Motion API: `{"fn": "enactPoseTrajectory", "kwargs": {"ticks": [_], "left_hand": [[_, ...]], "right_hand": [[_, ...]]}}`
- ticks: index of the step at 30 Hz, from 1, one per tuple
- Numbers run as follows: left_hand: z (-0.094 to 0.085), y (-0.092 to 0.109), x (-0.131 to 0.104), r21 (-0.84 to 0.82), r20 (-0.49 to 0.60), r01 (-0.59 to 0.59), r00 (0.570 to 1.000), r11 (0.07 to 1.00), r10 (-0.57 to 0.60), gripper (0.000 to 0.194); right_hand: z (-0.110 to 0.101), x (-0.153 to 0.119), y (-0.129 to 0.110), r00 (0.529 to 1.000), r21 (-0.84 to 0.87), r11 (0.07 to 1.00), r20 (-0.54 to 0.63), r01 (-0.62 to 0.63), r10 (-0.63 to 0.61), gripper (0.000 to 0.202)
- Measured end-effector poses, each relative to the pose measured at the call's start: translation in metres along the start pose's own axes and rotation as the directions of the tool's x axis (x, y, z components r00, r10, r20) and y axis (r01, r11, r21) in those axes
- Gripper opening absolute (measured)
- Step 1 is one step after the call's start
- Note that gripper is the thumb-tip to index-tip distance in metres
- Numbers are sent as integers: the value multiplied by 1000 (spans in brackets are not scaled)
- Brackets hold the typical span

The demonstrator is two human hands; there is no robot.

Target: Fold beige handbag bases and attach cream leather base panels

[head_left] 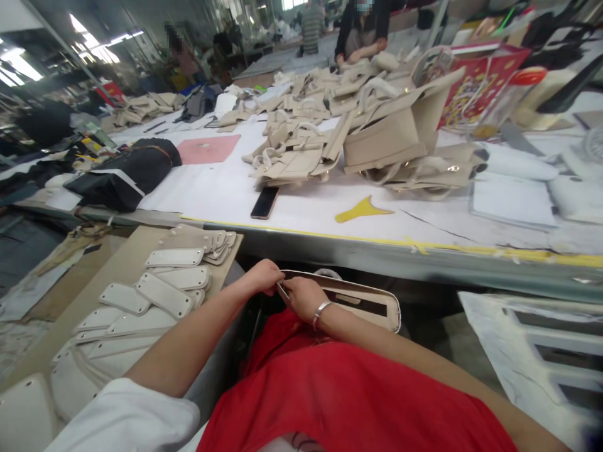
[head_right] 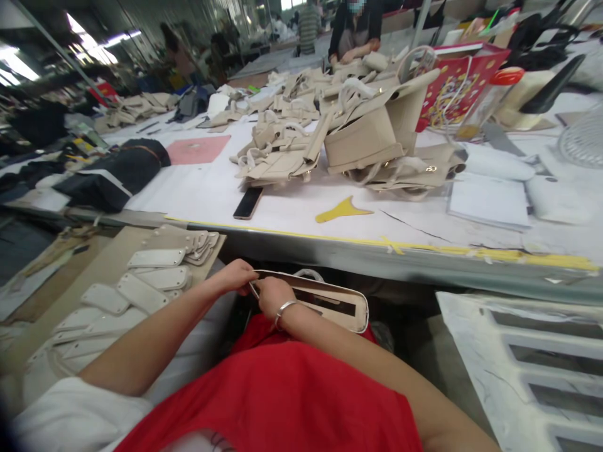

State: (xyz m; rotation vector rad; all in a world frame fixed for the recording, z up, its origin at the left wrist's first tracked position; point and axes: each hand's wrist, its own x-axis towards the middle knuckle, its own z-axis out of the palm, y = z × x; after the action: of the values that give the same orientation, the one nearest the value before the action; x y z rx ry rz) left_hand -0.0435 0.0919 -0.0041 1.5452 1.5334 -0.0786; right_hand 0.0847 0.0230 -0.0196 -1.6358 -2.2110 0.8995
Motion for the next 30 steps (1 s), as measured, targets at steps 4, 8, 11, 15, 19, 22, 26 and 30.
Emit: {"fn": "enactPoseTrajectory", "kwargs": {"ticks": [4,8,11,15,19,22,26,30], "left_hand": [[2,1,-1,12,16,3,1000,1000,-3,24],[0,3,-6,9,47,0,999,1000,0,32],[-1,2,-9,4,90,-47,995,999,47,38],[2,-1,-10,40,101,-44,994,998,39,35],[3,-3,-7,362,101,-152,987,920,123,31],[2,-1,-7,663,63,-240,962,709,267,32],[1,-2,-5,735,49,-234,954,636,295,32],[4,-15,4,549,101,-262,963,794,248,33]], "right_hand": [[4,-6,-9,999,-85,995,-8,-43,42,33],[6,-9,-11,1000,-65,997,-3,-30,30,33],[10,-9,-12,999,-50,998,-7,-46,46,33],[10,-19,-15,999,-43,998,27,-35,36,37],[-13,-52,-2,995,-33,994,-27,100,-101,33],[-42,-95,39,931,-48,989,-347,-137,112,28],[-61,-147,125,709,386,741,-254,-549,658,56],[-31,-153,172,774,864,281,177,-418,608,64]]}}
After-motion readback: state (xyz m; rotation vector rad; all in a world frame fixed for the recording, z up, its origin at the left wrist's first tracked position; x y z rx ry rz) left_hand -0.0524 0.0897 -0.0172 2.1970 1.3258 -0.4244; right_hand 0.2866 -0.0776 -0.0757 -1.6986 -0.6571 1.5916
